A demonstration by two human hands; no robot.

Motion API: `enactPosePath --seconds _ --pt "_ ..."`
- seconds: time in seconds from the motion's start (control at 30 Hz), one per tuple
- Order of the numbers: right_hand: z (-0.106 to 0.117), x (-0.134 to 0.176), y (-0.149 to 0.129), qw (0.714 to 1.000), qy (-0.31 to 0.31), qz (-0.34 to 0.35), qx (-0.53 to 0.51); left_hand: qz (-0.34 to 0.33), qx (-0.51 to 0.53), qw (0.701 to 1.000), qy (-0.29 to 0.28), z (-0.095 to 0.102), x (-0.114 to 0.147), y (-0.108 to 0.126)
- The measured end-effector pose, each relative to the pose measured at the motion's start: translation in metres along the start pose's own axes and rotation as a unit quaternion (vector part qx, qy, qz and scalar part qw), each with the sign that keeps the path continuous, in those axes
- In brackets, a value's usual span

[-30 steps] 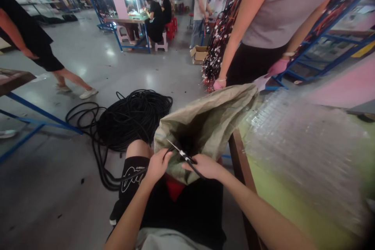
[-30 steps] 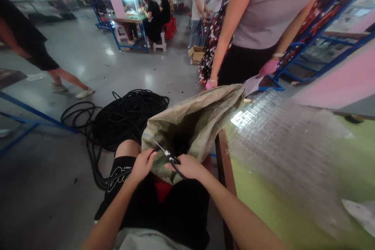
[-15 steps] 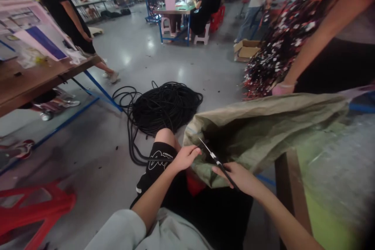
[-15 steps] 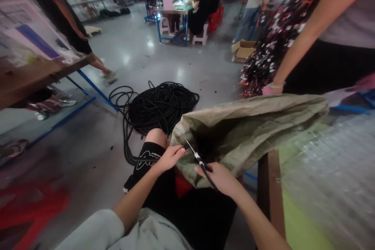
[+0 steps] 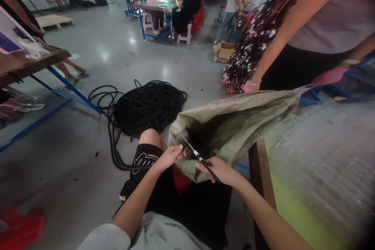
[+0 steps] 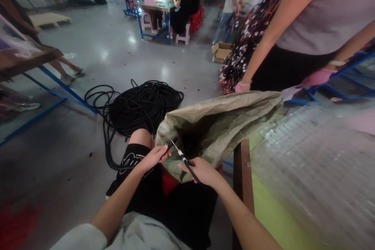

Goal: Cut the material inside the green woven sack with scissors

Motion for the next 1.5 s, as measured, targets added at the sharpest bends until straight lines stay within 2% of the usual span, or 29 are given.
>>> enactPosePath --seconds 0.1,0.23,0.33,0.43,0.57,0.67,0.83,0.9,1.07,1.3,1.5 --pt "0.010 0.002 -0.007 0.999 0.039 0.016 0.021 -0.077 -0.184 0.978 0.065 0.011 -0.002 0.016" --pt "0.019 0.006 -0.013 0.996 0.064 -0.004 0.065 -0.150 -0.375 0.905 0.136 0.019 0.003 0.031" --pt "0.022 0.008 -0.010 0.992 0.079 -0.030 0.093 -0.165 -0.461 0.853 0.182 0.023 0.008 0.035" --pt "0.024 0.009 -0.013 0.990 0.103 -0.012 0.099 -0.175 -0.521 0.812 0.198 0.020 0.011 0.041" --pt "0.023 0.009 -0.017 0.990 0.106 0.005 0.096 -0.207 -0.549 0.784 0.204 0.011 0.014 0.053" --pt "0.022 0.009 -0.011 0.994 0.085 -0.029 0.068 -0.206 -0.531 0.794 0.213 0.013 0.015 0.053" --pt "0.027 0.008 -0.006 0.994 0.092 -0.042 0.031 -0.150 -0.371 0.884 0.240 0.032 0.014 0.036" --pt "0.027 0.008 -0.008 0.994 0.095 -0.027 0.047 -0.136 -0.319 0.902 0.256 0.038 0.014 0.032" --pt "0.018 0.009 -0.018 0.993 0.077 0.019 0.082 -0.136 -0.335 0.894 0.265 0.044 0.014 0.039" --pt "0.015 0.004 -0.013 0.990 0.090 0.000 0.106 -0.166 -0.424 0.874 0.171 0.014 0.011 0.048" --pt "0.020 0.010 -0.021 0.986 0.096 -0.003 0.139 -0.163 -0.446 0.866 0.158 0.009 0.009 0.045"
Point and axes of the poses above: each hand's wrist, its own x-axis away from the middle knuckle, its own z-axis out of the back of the hand, y = z × x, the point moved 10 cm from there along -x, towards the middle knuckle, and after that the axes turned 6 degrees about -z, right-handed, at the moved point
